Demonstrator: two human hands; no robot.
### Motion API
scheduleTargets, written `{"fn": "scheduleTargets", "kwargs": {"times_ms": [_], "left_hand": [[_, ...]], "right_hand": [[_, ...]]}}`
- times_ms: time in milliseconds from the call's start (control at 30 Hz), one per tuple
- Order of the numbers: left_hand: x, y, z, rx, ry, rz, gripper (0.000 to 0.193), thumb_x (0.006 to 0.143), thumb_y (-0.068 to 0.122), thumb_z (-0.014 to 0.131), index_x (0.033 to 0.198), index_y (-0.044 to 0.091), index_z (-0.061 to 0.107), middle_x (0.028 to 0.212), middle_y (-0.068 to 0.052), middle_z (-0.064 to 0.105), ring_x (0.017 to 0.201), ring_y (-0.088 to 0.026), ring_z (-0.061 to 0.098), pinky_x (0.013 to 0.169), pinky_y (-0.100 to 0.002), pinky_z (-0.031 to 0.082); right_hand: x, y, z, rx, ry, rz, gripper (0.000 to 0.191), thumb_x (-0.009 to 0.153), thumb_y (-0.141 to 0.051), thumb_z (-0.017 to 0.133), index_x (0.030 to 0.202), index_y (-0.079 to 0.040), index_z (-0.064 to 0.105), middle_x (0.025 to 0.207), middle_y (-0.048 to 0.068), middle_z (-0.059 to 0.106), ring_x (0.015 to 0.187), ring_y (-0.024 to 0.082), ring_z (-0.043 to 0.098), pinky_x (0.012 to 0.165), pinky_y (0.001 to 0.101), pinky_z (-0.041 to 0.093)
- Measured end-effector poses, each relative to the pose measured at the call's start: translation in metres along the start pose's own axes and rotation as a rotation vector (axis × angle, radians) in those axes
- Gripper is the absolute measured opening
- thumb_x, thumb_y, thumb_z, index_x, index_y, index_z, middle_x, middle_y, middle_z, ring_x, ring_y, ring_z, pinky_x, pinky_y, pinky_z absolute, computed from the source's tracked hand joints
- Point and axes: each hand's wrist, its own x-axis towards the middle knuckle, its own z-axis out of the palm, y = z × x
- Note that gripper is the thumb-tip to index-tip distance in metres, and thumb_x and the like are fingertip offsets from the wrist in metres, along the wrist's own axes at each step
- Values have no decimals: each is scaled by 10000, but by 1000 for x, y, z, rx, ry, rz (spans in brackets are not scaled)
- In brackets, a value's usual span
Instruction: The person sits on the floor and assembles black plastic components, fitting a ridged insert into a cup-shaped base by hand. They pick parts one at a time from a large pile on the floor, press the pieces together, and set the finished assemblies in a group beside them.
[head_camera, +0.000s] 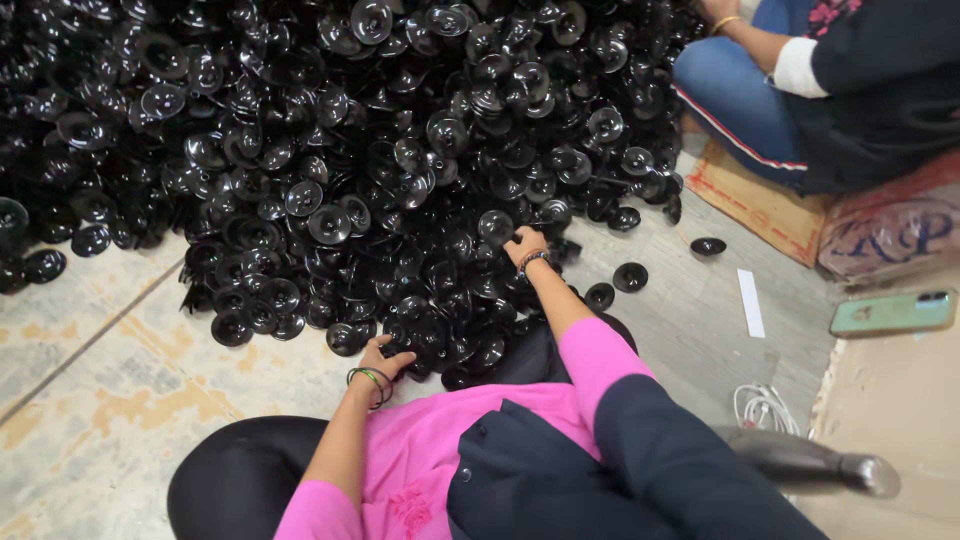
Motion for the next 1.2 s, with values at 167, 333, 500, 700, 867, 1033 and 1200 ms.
{"fn": "scheduleTargets", "kwargs": {"times_ms": [167, 333, 500, 700, 867, 1033, 1200], "left_hand": [[-8, 5, 2, 6, -84, 3, 878, 694, 174, 899, 1430, 91, 428, 1000, -138, 673, 738, -196, 643, 565, -340, 535], [-9, 9, 2, 29, -99, -55, 838, 711, 199, 886, 1424, 140, 448, 1051, -95, 687, 800, -190, 661, 585, -334, 553], [-8, 9, 3, -18, -110, -26, 823, 719, 201, 883, 1416, 124, 453, 1053, -90, 689, 817, -182, 665, 588, -341, 542], [-6, 8, 2, -14, -89, -62, 819, 710, 215, 883, 1404, 113, 461, 1057, -95, 673, 817, -189, 663, 598, -351, 551], [-7, 12, -10, 74, -13, -14, 805, 718, 272, 897, 1389, 98, 486, 1003, -107, 688, 776, -205, 641, 601, -346, 535], [-16, 27, -21, -29, 23, 174, 644, 813, 328, 840, 1349, 127, 545, 1000, -84, 671, 794, -204, 655, 672, -354, 566], [-37, 50, -23, -667, -252, 65, 491, 966, 423, 633, 1387, 212, 496, 1152, -78, 644, 879, -268, 683, 738, -417, 590]], "right_hand": [[-6, -11, -2, 268, -30, 195, 698, 677, -349, 891, 1218, 6, 630, 1145, 198, 712, 1042, 307, 688, 917, 389, 534], [-14, -14, 8, 381, -217, 85, 624, 712, -350, 849, 1211, -4, 709, 1105, 126, 770, 973, 209, 721, 872, 332, 567], [-6, -19, 22, 717, -107, 230, 577, 675, -209, 899, 1129, 41, 644, 1034, 152, 741, 905, 229, 705, 810, 372, 587], [1, -22, 31, 757, -39, 44, 557, 737, -216, 884, 1148, 27, 598, 1070, 121, 742, 947, 205, 710, 853, 361, 584], [-21, -27, 25, 305, 19, -254, 558, 773, -187, 843, 1249, -34, 596, 1078, 137, 741, 977, 244, 707, 887, 377, 568], [-62, -36, 4, 850, -86, -298, 424, 857, -162, 792, 1222, -77, 594, 1088, 64, 752, 1004, 224, 717, 872, 355, 584], [-107, -40, -4, 1462, -749, 184, 239, 992, -253, 691, 1195, -135, 649, 1048, 20, 698, 896, 162, 683, 776, 385, 598]]}}
